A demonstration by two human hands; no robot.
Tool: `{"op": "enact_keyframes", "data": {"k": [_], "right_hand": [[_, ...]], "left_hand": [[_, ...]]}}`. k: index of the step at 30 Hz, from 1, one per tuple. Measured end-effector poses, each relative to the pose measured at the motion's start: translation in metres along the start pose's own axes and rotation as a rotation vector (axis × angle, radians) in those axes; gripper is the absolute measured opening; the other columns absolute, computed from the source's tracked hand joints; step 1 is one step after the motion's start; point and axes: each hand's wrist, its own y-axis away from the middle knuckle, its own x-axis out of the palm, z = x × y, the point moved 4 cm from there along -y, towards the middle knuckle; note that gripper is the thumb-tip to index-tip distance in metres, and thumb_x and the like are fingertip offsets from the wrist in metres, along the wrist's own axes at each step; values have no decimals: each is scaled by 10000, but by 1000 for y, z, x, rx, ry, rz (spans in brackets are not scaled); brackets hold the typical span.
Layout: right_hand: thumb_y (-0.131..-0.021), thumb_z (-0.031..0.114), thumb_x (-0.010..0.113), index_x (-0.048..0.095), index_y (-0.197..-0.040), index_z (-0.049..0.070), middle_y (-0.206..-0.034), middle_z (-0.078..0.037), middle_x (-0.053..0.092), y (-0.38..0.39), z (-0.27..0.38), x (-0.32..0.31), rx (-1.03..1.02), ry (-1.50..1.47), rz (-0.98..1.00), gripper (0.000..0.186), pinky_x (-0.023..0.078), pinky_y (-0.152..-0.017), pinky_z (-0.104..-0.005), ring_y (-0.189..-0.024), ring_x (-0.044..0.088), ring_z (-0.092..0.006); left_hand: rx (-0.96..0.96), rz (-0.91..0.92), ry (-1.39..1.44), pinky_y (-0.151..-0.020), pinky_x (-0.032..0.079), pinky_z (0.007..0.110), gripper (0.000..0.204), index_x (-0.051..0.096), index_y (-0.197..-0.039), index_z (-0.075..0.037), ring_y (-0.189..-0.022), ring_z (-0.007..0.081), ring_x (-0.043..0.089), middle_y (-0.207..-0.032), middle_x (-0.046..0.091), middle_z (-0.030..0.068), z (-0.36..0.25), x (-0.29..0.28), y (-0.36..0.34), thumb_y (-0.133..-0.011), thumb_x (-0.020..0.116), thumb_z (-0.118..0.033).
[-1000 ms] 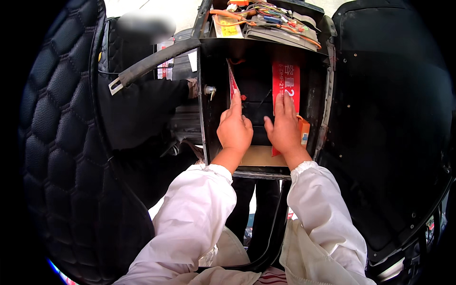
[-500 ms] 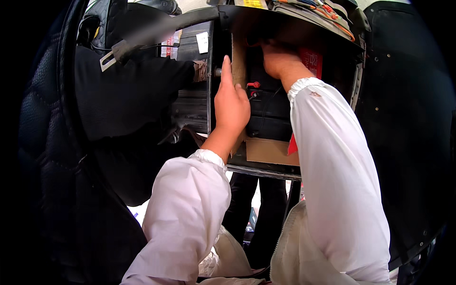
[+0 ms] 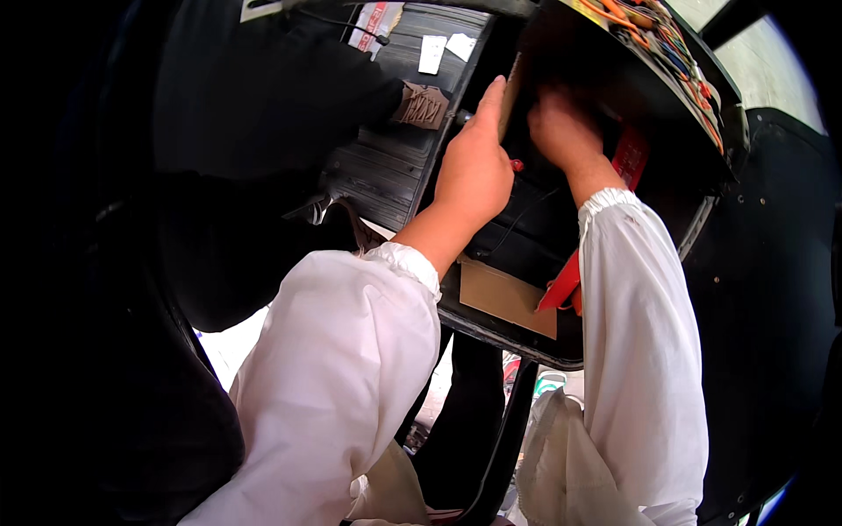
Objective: The person works on the battery compartment of an electric vehicle, using a screwdriver to adjust connections and a multimeter to test the battery terminals. They also handle cardboard pieces and a red battery box within the compartment.
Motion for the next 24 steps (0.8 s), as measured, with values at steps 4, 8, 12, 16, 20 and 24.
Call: {"op": "enact_keyframes", "data": {"k": [4, 8, 12, 16, 20, 24], "right_hand": [[-809, 138, 616, 486, -1291, -4, -1312, -227, 526, 9, 4, 12, -284, 13, -507, 519, 335, -1103, -485, -1256, 460, -415], [-795, 155, 646, 425, -1393, 0, -1426, -215, 450, 8, 3, 20, -290, 222, -524, 656, 282, -1143, -495, -1322, 400, -417], [-832, 187, 607, 434, -1411, 2, -1453, -214, 429, 2, 13, 26, -180, 467, -282, 633, 246, -1159, -497, -1362, 369, -407], [-876, 238, 567, 393, -1429, -59, -1465, -229, 412, -5, 19, 33, -198, 725, -292, 652, 217, -1169, -501, -1374, 362, -394], [-874, 248, 574, 398, -1422, -73, -1470, -246, 400, -7, 24, 35, -202, 790, -140, 659, 203, -1169, -518, -1374, 363, -397], [-885, 258, 559, 396, -1422, -83, -1462, -250, 413, -5, 22, 39, -219, 831, -159, 657, 210, -1159, -521, -1376, 362, -393]], "left_hand": [[33, -54, -58, -905, 501, 462, 745, 290, -1503, -147, -1072, 414, 604, -1252, 592, 227, -3, 3, -2, -830, 535, 59], [22, -127, -130, -823, 498, 483, 721, 350, -1485, -157, -894, 432, 629, -1001, 654, 250, -8, 0, -1, -819, 523, 58], [-37, -75, -202, -806, 500, 487, 742, 359, -1485, -172, -875, 428, 632, -962, 660, 244, -10, -5, 0, -801, 525, 63], [2, -85, -195, -793, 500, 490, 759, 365, -1485, -191, -856, 433, 632, -934, 661, 244, -15, -6, -3, -790, 521, 71], [5, -79, -193, -785, 494, 496, 769, 364, -1487, -202, -854, 438, 629, -927, 659, 248, -11, -6, -2, -788, 516, 80], [-26, -56, -168, -786, 490, 502, 768, 365, -1485, -199, -855, 442, 626, -923, 657, 250, -11, -8, -2, -788, 513, 86]]}}
